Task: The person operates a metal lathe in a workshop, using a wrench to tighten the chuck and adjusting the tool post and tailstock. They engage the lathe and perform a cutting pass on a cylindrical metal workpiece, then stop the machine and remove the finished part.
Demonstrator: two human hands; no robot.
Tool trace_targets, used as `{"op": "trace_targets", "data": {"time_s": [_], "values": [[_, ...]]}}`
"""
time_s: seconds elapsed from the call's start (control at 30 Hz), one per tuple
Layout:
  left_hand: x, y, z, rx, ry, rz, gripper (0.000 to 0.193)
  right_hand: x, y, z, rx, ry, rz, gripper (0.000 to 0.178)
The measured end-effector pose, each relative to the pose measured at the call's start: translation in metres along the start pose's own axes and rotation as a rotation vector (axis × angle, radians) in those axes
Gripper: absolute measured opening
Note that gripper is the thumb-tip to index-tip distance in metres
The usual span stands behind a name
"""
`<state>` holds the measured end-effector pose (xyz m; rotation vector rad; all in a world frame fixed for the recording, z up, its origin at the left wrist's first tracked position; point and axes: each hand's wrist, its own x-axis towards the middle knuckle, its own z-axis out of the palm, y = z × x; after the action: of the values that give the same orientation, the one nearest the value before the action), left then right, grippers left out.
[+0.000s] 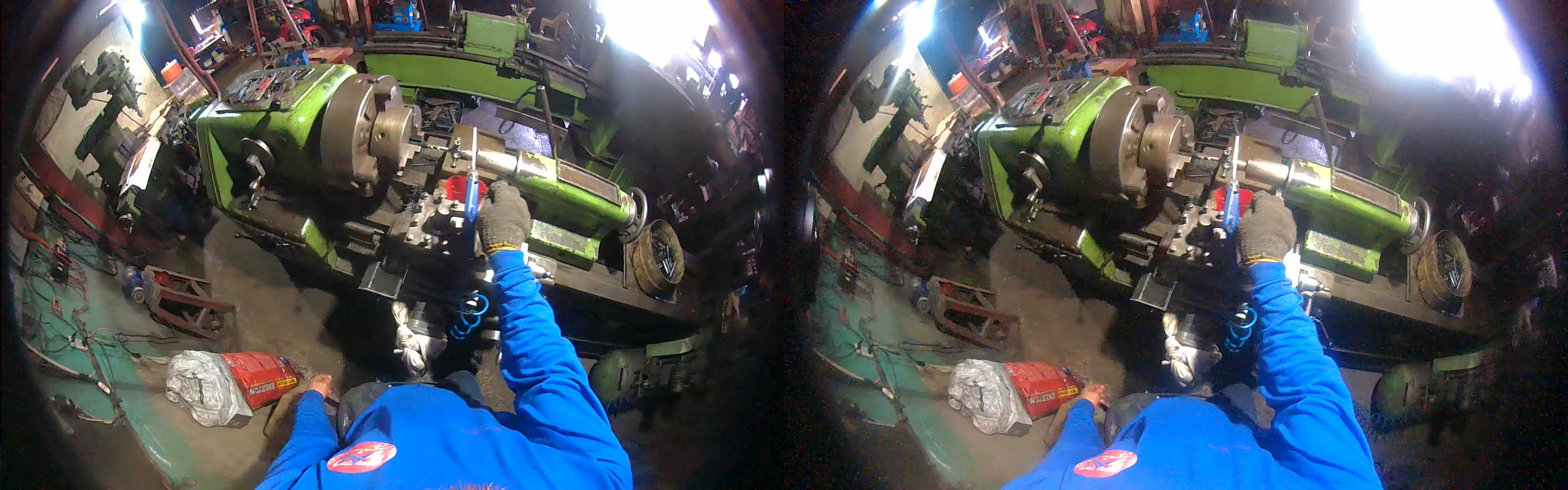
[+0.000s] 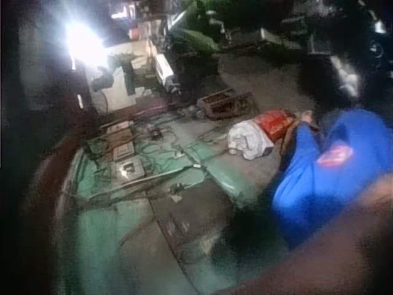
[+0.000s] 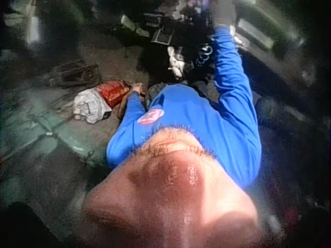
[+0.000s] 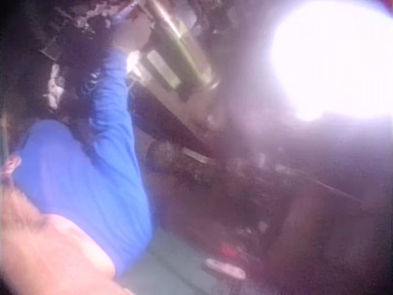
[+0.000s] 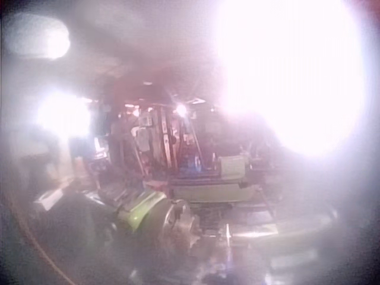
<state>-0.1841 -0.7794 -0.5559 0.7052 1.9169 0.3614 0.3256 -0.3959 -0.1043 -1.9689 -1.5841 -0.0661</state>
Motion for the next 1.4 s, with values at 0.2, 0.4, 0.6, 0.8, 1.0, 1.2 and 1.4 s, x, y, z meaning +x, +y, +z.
{"op": "trace_targets", "data": {"time_s": [0.2,0.4,0.6,0.8,1.0,1.2,1.4], "values": [[0.021,-0.010,-0.045,-0.086,-0.027,-0.133,0.037,0.003,-0.006,0.006,-0.095,-0.164,0.089,0.029],[0.044,-0.023,-0.073,-0.092,-0.167,0.022,0.036,0.009,-0.008,0.011,-0.115,-0.229,0.210,0.036],[0.029,0.001,-0.059,-0.061,-0.070,-0.076,0.028,0.009,-0.019,-0.004,-0.149,-0.280,0.281,0.039],[0.030,-0.015,-0.059,-0.062,-0.126,-0.040,0.042,0.007,-0.031,-0.019,-0.141,-0.352,0.288,0.040],[0.039,-0.033,-0.064,0.298,-0.179,0.285,0.048,0.012,-0.018,-0.008,-0.139,-0.345,0.263,0.042],[0.010,-0.046,-0.051,0.210,-0.088,0.313,0.058,0.010,-0.017,-0.009,-0.114,-0.343,0.256,0.044],[-0.007,-0.041,-0.038,0.482,-0.060,0.378,0.055,0.007,-0.017,-0.018,-0.098,-0.407,0.214,0.045]]}}
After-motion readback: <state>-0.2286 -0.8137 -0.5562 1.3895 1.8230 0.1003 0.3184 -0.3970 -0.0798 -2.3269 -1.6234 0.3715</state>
